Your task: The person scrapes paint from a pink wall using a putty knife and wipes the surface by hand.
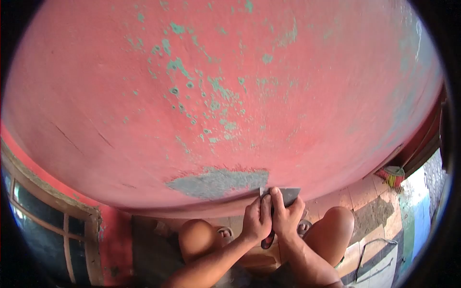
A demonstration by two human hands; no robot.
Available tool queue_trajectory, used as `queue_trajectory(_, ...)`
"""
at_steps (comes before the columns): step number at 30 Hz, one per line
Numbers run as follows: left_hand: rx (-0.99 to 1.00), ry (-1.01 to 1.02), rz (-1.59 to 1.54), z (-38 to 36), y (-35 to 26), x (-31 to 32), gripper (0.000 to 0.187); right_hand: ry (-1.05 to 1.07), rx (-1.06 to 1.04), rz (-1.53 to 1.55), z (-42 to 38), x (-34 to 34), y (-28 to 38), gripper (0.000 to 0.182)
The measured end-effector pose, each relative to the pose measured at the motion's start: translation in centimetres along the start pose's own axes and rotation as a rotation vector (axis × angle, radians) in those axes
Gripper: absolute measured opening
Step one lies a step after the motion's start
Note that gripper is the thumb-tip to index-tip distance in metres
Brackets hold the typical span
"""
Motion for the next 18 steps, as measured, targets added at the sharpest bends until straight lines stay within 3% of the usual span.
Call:
queue_trajectory(5,0.043,-0.022,-0.082,1.2,-1.0,-0.5,0.031,0.004,0.011,0.022,0.5,0.1,-0.3,0.03)
queue_trajectory(8,-0.012,0.089,-0.031,1.2,-0.1,-0.4,0.032,0.015,0.05,-0.001,0.1,-0.6,-1.0,0.03)
queue_trajectory(18,0.016,0.043,-0.051,1.2,-0.8,-0.6,0.031,-0.006,0.059,0.012,0.0,-0.8,-2.0,0.031)
Point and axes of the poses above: each hand's wrist, its own z-axis towards the middle knuckle, its own x-axis out of the palm, y = z × x, the point moved 4 cm from there along z, towards the middle knuckle, and after that the axes turned 14 degrees about z, right-handed, at the moved point
